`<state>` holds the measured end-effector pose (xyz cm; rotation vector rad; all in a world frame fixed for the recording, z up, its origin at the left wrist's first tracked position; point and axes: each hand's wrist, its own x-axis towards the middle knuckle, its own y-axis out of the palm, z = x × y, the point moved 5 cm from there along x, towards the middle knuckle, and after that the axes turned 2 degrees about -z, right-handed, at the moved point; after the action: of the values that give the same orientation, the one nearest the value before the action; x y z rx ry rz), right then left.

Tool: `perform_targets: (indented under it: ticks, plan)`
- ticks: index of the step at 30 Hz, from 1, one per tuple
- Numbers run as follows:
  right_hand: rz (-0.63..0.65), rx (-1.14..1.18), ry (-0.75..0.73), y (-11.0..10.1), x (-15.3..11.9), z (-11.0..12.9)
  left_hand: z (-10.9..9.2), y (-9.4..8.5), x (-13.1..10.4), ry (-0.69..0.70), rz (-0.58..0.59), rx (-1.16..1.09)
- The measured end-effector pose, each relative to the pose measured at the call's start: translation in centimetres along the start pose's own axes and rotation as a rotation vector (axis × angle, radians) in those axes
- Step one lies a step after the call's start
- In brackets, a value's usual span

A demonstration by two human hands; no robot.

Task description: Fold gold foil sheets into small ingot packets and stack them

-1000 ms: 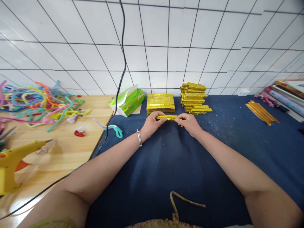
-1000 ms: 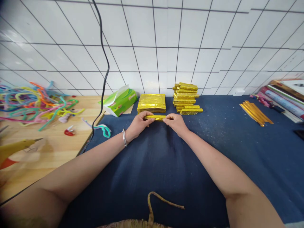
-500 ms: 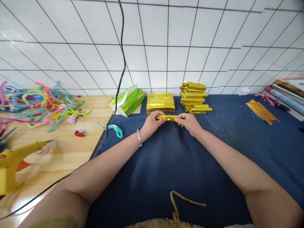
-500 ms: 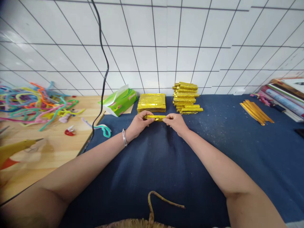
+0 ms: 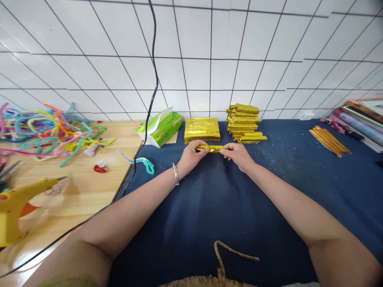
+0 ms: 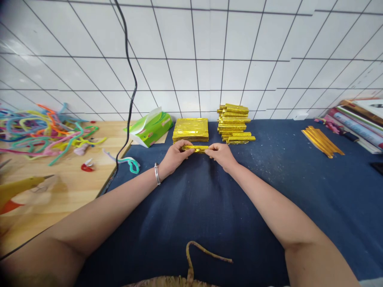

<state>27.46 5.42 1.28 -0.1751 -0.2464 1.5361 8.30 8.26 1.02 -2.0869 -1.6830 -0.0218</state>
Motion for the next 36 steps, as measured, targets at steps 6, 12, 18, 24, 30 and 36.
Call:
perform_targets:
  ticks: [6,12,18,24,30,36]
  plan:
    - [-0.012,0.022,-0.026,-0.1,0.0,0.0,-0.9,-0.2,0.0,0.196,-0.037,0.291]
    - [-0.009,0.024,-0.027,0.0,-0.1,0.1,-2.6,0.4,-0.8,0.459,-0.008,0.598]
    - [-0.01,0.004,-0.037,0.0,-0.1,0.0,-3.9,1.0,-2.0,0.632,0.035,0.966]
    - [0.001,-0.015,-0.066,0.0,-0.1,0.0,-4.2,1.5,-2.7,0.735,0.094,1.098]
    - [0.004,-0.033,-0.087,0.1,-0.2,0.2,-4.2,1.8,-2.8,0.743,0.116,1.124]
    - [0.007,-0.055,-0.073,0.2,-0.2,0.3,-4.1,1.8,-2.8,0.728,0.111,1.122]
